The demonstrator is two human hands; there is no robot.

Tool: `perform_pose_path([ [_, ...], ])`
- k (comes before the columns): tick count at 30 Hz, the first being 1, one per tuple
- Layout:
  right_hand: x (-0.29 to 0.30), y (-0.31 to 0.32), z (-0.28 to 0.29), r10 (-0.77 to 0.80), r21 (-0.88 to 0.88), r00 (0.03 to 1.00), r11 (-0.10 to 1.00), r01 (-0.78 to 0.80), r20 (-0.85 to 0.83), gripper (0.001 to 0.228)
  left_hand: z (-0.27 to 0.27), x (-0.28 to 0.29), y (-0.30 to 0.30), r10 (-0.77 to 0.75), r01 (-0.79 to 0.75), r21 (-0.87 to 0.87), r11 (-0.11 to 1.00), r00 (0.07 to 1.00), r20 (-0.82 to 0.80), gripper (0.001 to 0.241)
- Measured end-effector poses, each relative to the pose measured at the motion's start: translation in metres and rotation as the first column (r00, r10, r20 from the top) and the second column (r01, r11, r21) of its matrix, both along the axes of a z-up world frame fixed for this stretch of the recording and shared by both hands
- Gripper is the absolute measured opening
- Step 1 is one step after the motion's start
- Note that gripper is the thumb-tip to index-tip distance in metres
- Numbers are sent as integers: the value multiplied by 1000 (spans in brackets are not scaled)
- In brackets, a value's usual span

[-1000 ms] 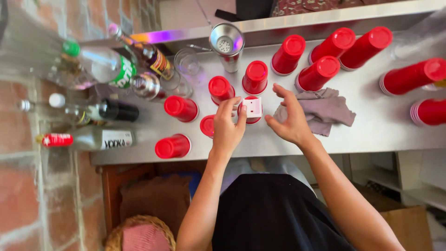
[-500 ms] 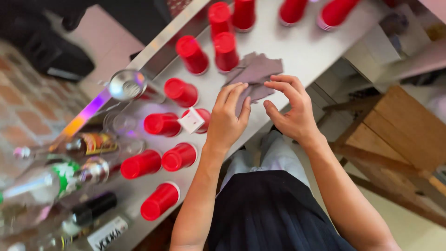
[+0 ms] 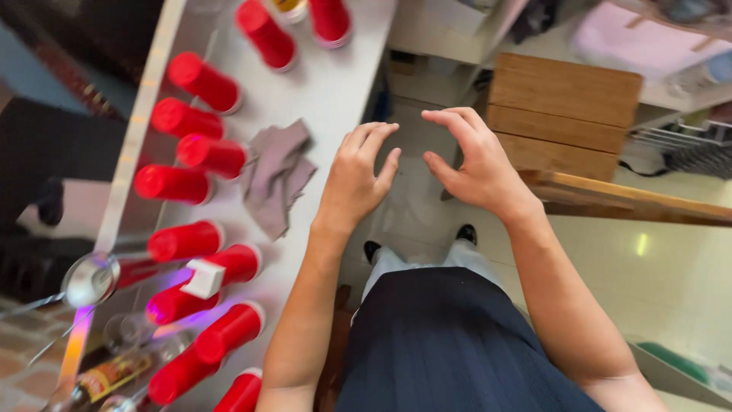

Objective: Organizing cups, checking vouchers and logs, cleaning furniture, and preparing bar supplies.

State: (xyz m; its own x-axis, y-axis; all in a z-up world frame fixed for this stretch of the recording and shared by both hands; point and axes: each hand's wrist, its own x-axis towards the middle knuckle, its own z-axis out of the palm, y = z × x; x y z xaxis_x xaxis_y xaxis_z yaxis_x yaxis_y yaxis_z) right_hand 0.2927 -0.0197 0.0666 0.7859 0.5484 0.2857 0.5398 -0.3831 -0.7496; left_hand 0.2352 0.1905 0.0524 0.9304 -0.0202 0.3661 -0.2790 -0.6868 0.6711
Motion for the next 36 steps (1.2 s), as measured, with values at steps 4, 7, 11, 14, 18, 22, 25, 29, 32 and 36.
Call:
perform_pose_path([
  [4, 15, -79, 14, -99, 15, 994, 995, 99, 54, 56, -2, 41, -71, -125, 125, 13, 992, 992, 1, 35],
  [7, 25, -143, 19, -146, 18, 983, 989, 145, 116, 58, 0, 67, -126, -206, 206, 45, 978, 979, 4, 37],
  [11, 32, -223, 19, -253, -2, 957, 967, 256, 140, 59, 0, 98, -194, -304, 304, 78, 950, 953, -2, 42],
  [14, 34, -271, 18, -319, -27, 938, 945, 325, 133, 58, 0, 121, -230, -377, 377, -10, 926, 926, -32, 42],
  [18, 31, -313, 23, -392, -53, 908, 914, 403, 146, 57, 6, 140, -266, -445, 442, -57, 895, 892, -75, 44],
  [22, 36, -334, 27, -456, -47, 881, 884, 465, 126, 55, 19, 155, -295, -543, 544, -23, 839, 835, -87, 47],
  [25, 38, -345, 24, -490, -59, 868, 867, 495, 84, 56, 23, 175, -314, -606, 602, -68, 796, 789, -100, 48],
  [29, 45, -371, 8, -502, -174, 865, 853, 491, -19, 61, 22, 202, -346, -676, 665, -130, 735, 734, -65, 48],
  [32, 49, -391, 3, -558, -167, 827, 823, 543, -63, 59, 15, 213, -373, -686, 679, -99, 727, 726, -53, 47],
  [36, 70, -436, 2, -636, -20, 771, 771, 636, -19, 54, 9, 229, -421, -652, 655, 20, 755, 754, -79, 48],
])
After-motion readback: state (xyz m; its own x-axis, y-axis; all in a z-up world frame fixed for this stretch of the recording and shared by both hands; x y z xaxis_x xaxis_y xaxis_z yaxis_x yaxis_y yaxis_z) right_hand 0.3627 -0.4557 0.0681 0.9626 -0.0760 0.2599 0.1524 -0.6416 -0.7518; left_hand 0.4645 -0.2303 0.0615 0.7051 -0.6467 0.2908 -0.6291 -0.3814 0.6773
